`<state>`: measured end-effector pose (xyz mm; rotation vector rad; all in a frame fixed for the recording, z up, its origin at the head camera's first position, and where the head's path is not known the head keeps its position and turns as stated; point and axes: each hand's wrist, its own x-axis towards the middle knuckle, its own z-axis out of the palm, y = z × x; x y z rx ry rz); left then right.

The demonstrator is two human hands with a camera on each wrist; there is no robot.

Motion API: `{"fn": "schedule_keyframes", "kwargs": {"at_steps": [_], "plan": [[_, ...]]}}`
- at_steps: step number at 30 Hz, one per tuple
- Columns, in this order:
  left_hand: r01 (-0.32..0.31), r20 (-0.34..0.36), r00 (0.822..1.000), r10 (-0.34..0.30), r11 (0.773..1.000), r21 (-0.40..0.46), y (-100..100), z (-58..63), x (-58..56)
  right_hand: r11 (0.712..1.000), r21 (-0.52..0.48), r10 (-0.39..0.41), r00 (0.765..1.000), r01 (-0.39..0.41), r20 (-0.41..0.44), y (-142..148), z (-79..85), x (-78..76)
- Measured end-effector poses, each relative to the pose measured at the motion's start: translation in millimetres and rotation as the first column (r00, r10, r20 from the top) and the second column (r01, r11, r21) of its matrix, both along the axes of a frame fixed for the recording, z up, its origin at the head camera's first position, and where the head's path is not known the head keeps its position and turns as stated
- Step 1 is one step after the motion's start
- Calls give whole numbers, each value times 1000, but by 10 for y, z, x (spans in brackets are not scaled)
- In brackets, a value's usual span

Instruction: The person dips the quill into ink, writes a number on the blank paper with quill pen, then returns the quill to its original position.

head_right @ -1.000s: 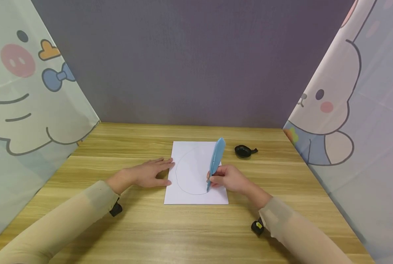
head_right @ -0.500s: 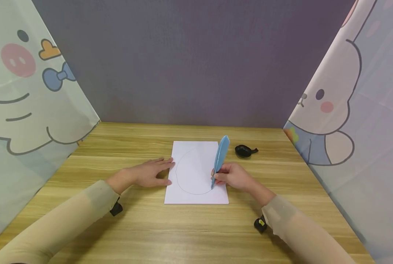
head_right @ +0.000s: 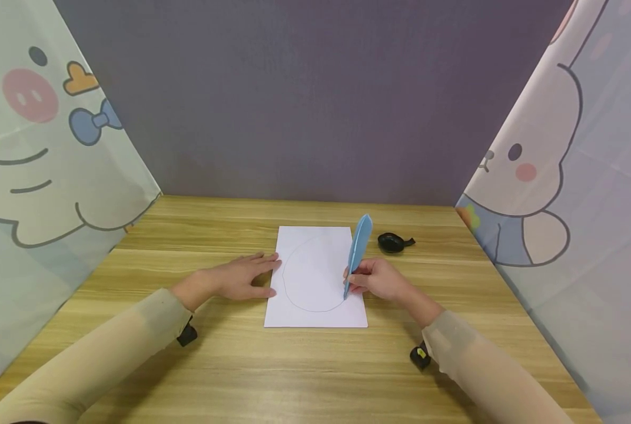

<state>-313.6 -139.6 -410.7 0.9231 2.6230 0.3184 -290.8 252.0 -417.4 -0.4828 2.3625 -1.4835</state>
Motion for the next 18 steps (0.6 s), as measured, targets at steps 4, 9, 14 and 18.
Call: {"fn": "schedule_keyframes", "kwargs": {"at_steps": [4, 9, 14, 18], "plan": [[0, -3, 1000, 0, 1000, -4, 5, 1, 3, 999, 15, -29, 1000, 29, 7, 7, 12, -9], [-4, -2, 1000, 4, 1000, -13, 8, 12, 4, 999, 18, -28, 1000, 28, 1, 16, 17, -34], [-8, 0, 1000, 8, 1000, -9, 9, 7, -1, 999, 24, -26, 999, 27, -20, 39, 11, -85], [-9, -1, 1000, 9, 1000, -7, 9, -2, -7, 999, 18, -30, 999, 30, -22, 58, 6, -123]]}}
